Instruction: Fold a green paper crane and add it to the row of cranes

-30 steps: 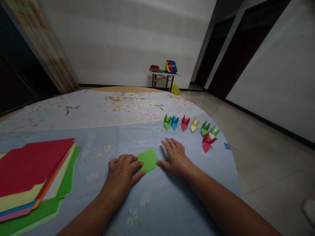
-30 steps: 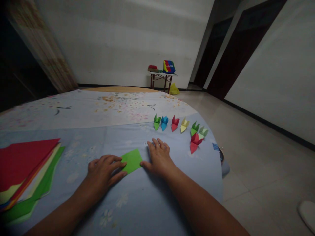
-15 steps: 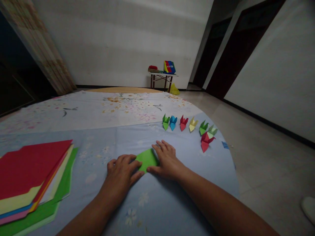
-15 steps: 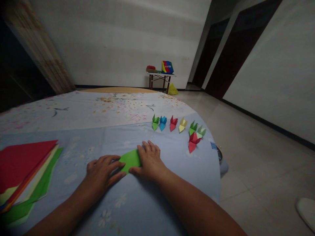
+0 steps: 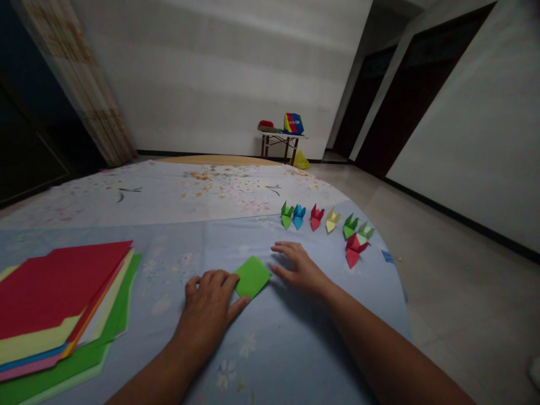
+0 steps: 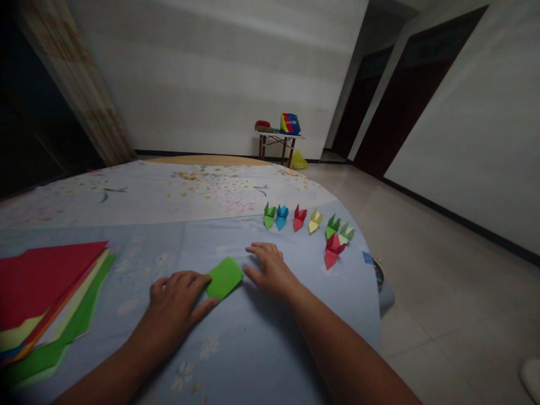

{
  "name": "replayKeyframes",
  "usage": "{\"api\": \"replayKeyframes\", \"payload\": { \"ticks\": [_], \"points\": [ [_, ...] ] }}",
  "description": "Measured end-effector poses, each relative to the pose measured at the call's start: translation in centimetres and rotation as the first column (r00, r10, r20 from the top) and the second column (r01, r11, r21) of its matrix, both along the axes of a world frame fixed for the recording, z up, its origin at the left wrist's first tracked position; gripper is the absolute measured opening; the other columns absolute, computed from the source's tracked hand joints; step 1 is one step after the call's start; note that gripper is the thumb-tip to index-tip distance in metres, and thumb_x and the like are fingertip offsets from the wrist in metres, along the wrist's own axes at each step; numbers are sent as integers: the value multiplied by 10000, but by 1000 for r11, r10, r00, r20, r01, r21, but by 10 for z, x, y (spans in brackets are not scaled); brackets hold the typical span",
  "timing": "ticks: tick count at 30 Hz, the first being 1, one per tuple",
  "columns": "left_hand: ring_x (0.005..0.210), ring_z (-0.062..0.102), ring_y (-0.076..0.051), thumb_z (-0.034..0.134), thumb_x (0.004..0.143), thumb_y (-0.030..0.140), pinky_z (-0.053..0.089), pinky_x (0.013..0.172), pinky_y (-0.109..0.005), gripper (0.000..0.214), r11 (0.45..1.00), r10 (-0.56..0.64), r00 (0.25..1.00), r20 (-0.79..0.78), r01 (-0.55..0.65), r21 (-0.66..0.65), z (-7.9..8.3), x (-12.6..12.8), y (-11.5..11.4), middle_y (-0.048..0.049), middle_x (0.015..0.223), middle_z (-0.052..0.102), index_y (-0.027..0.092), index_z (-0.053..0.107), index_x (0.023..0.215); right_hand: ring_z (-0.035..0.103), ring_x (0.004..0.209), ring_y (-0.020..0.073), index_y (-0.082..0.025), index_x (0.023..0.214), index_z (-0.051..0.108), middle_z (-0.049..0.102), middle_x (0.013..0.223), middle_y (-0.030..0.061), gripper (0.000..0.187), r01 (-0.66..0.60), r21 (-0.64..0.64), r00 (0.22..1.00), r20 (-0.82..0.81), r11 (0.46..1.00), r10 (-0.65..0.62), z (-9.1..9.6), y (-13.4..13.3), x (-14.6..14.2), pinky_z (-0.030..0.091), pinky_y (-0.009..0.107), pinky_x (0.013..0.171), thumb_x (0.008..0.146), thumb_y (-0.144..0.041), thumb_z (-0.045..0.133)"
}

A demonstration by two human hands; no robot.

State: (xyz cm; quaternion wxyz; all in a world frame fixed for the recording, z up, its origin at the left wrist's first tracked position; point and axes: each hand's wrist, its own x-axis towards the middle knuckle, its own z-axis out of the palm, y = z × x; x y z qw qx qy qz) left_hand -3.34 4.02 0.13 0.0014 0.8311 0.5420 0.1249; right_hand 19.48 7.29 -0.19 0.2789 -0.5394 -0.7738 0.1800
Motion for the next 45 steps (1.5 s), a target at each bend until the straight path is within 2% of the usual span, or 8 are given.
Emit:
{"api": "replayKeyframes", "payload": {
  "ticks": [9,17,21,24,29,34,41,45],
  "points": [
    [1073,486,-292,501,823,460,259,910,-479,453,995,-1,995,99,-10,102,-7,-3,-1,-126,1144,588,183,513,1181,459,1062,241,-199,1192,521,589,1099,90,473,-54,-79,986,155,995,66,9,-5,-26,327,405,902,762,-370,621],
    [991,555,-253,490,849,342,292,918,-477,442,989,-11,950,313,-35,141,-8,-6,7,-95,1026,638,164,409,1246,484,1052,234,-209,1257,455,612,1078,59,621,-90,-149,989,99,985,105,11,6,-34,329,407,918,679,-243,681],
    [982,554,-232,484,856,303,357,911,-433,455,987,-45,888,458,-30,156,-4,-5,2,-65,983,637,182,354,1275,461,1089,210,-246,1304,389,578,1118,36,706,-195,-69,981,5,978,196,10,16,-36,325,382,953,670,-178,690],
    [953,571,-208,473,864,315,438,844,-362,434,991,-108,850,515,50,124,-2,-3,-4,-51,974,634,211,367,1271,483,1037,189,-236,1204,497,587,1049,33,565,-277,20,960,-27,961,278,9,22,-40,352,348,933,678,-172,692],
    [928,587,-223,457,864,368,454,829,-383,377,987,-158,864,478,126,99,3,-2,-6,-69,976,655,204,470,1203,492,1031,174,-205,953,599,596,1033,39,295,-307,170,945,-58,936,321,12,26,-41,355,328,925,679,-118,665],
    [944,579,-222,397,889,369,398,878,-418,302,972,-234,899,370,207,113,10,-4,-5,-71,1000,663,195,580,1055,502,1037,189,-210,745,610,603,1039,39,130,-271,164,958,-52,948,283,18,28,-25,361,357,913,680,-104,647],
    [1088,506,-259,504,838,290,194,987,-546,204,970,-231,959,167,213,118,3,-2,-6,-37,1031,655,262,624,1001,438,1085,208,-234,835,666,570,1130,47,161,-279,150,958,113,948,264,10,24,1,347,388,936,694,-157,669],
    [1036,538,-235,517,825,264,218,978,-529,239,973,-230,963,140,221,72,-3,-3,-4,-35,1044,638,285,616,1041,378,1157,225,-291,967,669,516,1237,35,284,-371,120,918,195,921,344,15,14,4,317,411,951,706,-180,673]
  ]
}}
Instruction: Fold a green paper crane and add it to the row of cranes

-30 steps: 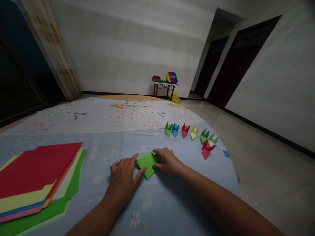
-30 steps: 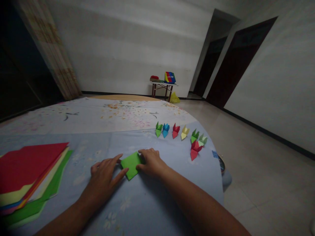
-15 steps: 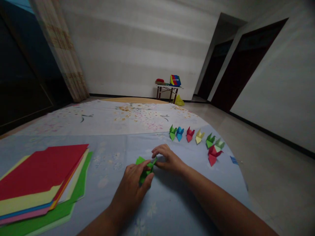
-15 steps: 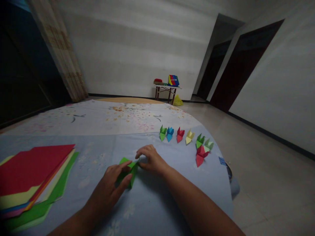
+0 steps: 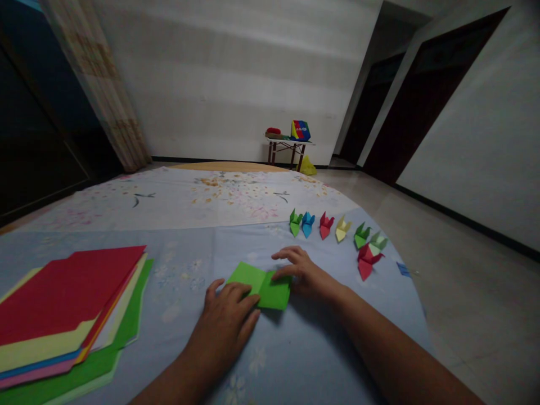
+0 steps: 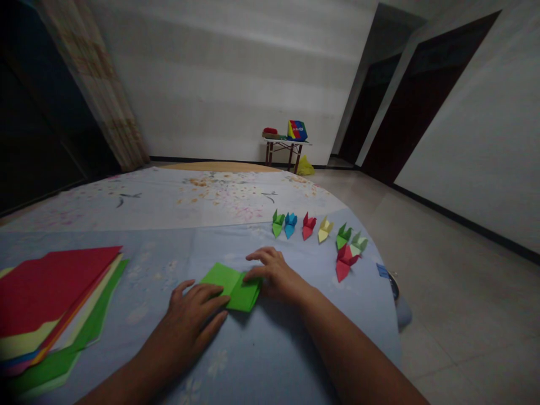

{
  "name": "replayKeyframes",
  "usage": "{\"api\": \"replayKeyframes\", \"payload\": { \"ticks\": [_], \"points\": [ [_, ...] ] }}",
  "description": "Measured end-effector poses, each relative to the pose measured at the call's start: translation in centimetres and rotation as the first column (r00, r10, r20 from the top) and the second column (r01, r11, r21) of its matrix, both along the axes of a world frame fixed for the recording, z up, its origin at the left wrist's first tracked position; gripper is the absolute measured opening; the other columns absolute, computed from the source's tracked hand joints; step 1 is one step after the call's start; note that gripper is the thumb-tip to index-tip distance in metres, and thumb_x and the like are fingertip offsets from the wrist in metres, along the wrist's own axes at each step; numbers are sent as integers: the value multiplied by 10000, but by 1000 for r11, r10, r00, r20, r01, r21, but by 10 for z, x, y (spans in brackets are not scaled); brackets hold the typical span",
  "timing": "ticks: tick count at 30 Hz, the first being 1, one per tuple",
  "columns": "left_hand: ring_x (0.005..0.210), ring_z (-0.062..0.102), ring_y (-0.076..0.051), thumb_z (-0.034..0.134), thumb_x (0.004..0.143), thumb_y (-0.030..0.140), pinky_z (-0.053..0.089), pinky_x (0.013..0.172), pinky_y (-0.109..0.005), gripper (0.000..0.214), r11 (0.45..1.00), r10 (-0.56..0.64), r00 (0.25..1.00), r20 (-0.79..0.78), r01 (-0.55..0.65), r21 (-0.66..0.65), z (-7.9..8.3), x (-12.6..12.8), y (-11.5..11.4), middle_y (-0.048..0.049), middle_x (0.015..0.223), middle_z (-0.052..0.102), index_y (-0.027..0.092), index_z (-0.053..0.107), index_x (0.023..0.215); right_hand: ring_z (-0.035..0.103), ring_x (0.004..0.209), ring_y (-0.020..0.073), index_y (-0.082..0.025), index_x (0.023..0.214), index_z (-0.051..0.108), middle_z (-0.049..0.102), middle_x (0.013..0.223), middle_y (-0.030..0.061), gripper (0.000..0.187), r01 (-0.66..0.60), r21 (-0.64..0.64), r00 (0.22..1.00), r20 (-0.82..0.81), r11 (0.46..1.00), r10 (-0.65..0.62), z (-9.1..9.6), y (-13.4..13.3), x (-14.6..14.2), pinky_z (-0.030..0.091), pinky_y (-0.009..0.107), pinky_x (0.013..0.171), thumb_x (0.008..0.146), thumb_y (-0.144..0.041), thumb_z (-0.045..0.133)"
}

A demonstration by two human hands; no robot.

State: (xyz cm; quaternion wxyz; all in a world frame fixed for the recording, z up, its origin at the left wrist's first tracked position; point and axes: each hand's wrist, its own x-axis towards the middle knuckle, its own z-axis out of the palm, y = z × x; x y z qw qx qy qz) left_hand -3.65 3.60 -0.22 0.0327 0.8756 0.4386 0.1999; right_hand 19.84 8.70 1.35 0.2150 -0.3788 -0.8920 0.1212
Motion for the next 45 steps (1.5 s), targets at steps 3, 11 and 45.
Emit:
{"api": "replayKeyframes", "payload": {
  "ticks": [3,11,45],
  "points": [
    [1006,549,-228,517,824,259,246,964,-514,245,1000,3,1000,1,-3,-4,2,1,0,-42,1031,635,279,619,1045,411,1121,220,-324,951,679,567,1177,16,236,-74,-48,996,54,996,77,9,-6,-1,316,410,929,742,-220,649],
    [1004,548,-238,496,845,307,296,944,-516,250,999,14,997,-79,-17,-34,4,4,-3,-66,1041,623,256,624,1054,413,1118,234,-335,896,703,644,1078,-27,225,-33,-141,988,145,989,54,12,-3,4,293,410,915,758,-174,628],
    [1109,485,-231,442,881,381,208,1020,-541,434,995,-71,994,-81,64,-80,-6,8,1,-52,1183,580,293,405,1304,473,847,180,-178,731,631,606,784,34,253,380,-200,924,30,903,-382,-19,17,-10,314,302,760,774,-424,589]
  ]
}}
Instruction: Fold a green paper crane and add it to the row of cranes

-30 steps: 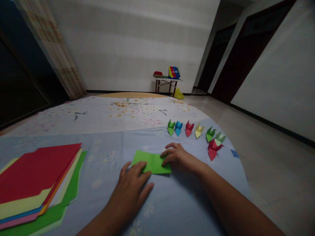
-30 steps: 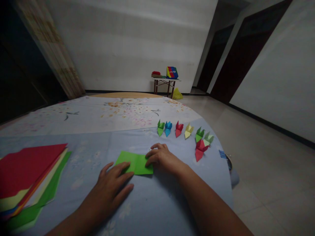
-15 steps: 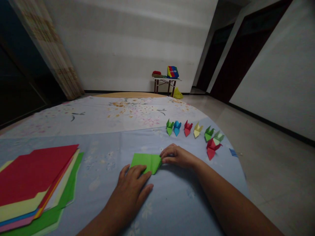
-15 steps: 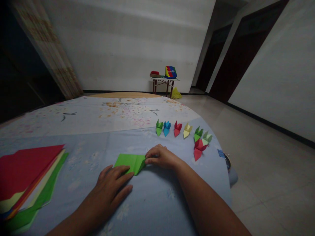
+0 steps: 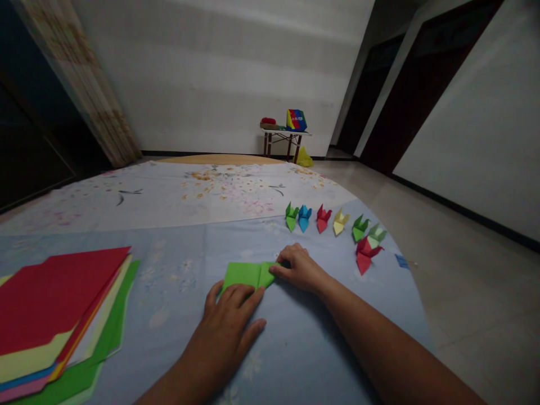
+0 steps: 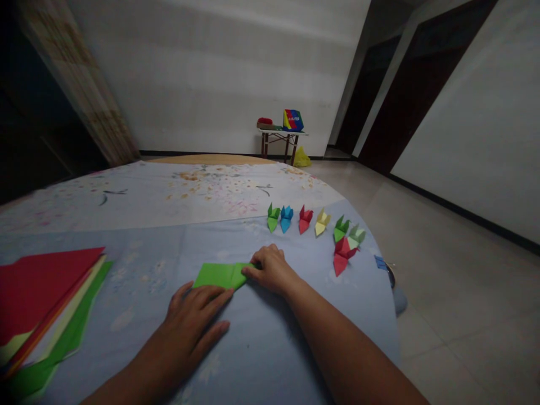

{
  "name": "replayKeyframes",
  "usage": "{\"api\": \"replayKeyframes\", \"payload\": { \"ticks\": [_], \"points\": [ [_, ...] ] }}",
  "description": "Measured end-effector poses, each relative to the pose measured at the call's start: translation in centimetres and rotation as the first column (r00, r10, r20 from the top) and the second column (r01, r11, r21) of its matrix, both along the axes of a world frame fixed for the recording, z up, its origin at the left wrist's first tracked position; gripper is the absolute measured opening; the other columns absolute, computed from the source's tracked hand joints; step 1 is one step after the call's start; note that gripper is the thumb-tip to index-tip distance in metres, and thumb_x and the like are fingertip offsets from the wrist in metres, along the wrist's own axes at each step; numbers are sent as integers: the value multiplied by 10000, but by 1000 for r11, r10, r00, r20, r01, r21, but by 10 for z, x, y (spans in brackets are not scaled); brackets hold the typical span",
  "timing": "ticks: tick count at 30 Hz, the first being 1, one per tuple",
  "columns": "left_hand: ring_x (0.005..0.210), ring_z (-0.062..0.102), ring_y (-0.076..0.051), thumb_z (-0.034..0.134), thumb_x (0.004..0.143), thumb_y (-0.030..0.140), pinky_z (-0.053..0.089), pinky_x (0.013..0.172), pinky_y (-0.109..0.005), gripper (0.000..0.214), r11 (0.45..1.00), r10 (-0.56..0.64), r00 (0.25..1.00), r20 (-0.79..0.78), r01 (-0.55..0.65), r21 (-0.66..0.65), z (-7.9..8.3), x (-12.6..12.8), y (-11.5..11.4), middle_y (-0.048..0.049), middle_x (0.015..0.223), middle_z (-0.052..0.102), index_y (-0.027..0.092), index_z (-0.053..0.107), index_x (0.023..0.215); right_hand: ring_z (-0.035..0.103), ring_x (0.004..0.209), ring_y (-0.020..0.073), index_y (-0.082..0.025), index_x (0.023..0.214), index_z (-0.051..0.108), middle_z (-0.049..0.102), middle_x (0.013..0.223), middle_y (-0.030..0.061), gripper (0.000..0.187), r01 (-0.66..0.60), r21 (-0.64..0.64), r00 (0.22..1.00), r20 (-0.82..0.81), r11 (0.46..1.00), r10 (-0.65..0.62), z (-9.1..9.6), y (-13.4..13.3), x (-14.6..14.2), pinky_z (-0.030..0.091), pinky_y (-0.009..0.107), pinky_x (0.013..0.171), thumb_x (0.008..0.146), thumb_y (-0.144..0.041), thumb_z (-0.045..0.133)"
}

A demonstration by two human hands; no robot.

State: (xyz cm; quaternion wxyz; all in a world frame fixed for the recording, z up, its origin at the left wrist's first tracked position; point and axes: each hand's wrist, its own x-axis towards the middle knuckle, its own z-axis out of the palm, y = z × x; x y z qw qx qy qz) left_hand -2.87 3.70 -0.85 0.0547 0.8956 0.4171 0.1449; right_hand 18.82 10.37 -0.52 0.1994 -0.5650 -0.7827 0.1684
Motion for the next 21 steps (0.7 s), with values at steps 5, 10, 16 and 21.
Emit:
{"api": "replayKeyframes", "payload": {
  "ticks": [5,10,16,21],
  "points": [
    [1110,476,-246,460,869,386,223,1009,-555,402,1000,8,1000,-13,-9,-15,0,0,-1,-58,1178,571,286,470,1258,451,857,181,-180,760,625,586,792,30,223,30,38,1000,2,999,-30,-1,-2,-4,312,301,772,765,-402,599],
    [1115,468,-250,455,867,408,243,1004,-554,402,1000,11,1000,3,-11,-7,-1,0,-1,-66,1177,569,282,485,1248,440,859,183,-184,768,625,576,792,26,220,43,57,999,-4,997,-43,-4,-2,-6,304,305,781,753,-403,612],
    [1111,473,-252,452,868,411,249,1005,-563,389,1000,14,1000,10,-14,-10,-1,0,1,-58,1173,569,293,501,1235,435,866,183,-189,763,626,571,799,25,195,47,61,999,5,997,-47,-7,-1,-6,295,308,779,737,-382,632],
    [1107,479,-252,462,864,406,258,1000,-565,378,1000,12,1000,23,-12,3,-2,1,1,-57,1165,573,292,512,1222,434,866,182,-188,761,621,570,798,20,191,56,62,998,-9,996,-56,-8,0,-6,289,305,776,720,-373,651]
  ]
}}
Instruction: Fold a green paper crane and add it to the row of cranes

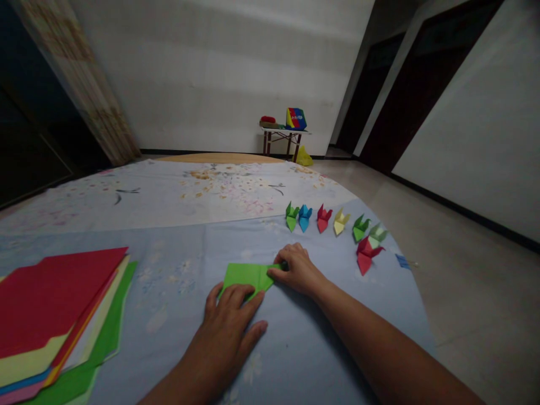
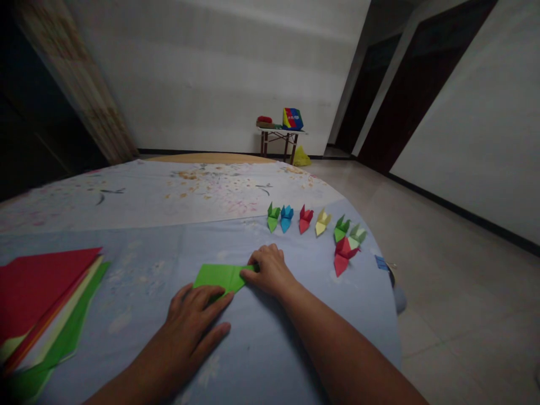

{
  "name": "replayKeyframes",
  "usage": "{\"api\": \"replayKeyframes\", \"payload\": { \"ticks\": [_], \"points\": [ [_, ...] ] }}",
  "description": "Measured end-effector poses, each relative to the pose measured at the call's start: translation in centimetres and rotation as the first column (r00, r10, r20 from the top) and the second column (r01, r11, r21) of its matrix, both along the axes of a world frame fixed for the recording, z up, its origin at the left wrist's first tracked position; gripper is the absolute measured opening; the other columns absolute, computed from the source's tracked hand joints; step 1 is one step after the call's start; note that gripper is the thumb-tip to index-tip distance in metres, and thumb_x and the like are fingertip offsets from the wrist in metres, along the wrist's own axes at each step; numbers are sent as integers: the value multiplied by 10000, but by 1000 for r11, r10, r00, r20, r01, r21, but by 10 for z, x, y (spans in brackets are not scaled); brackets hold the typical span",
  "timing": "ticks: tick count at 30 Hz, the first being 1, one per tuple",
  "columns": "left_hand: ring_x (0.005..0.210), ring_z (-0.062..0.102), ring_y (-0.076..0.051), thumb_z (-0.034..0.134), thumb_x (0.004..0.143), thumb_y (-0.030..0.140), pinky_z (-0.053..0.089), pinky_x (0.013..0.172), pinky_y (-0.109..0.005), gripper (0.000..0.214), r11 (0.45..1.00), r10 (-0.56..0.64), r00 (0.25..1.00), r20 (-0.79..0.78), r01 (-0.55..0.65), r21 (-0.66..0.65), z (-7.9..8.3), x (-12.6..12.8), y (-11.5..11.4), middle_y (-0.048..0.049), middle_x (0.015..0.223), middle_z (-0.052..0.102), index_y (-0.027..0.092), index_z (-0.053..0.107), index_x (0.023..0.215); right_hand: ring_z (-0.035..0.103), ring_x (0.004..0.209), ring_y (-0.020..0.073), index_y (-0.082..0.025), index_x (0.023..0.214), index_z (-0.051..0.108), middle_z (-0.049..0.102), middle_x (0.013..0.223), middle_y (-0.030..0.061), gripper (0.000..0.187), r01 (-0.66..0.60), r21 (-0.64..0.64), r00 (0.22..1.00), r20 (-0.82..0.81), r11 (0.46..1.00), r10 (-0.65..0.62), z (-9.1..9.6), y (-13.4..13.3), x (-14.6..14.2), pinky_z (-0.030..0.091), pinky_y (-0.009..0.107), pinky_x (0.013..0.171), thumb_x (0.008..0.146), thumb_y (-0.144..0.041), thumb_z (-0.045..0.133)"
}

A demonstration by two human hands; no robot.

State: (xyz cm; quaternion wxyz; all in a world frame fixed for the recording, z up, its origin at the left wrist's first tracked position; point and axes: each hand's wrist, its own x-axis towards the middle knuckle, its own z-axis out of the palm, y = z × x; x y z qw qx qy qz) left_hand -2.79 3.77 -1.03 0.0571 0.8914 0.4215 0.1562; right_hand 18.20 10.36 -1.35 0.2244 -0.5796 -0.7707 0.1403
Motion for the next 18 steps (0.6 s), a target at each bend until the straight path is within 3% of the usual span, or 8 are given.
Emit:
{"api": "replayKeyframes", "payload": {
  "ticks": [18],
  "points": [
    [1105,470,-247,444,877,398,221,1012,-571,351,1000,2,1000,-1,-2,22,-3,1,2,-55,1145,564,296,531,1200,437,899,196,-194,791,631,578,839,30,228,25,-46,999,34,999,-24,4,-1,-2,285,318,781,723,-410,654]
  ]
}}
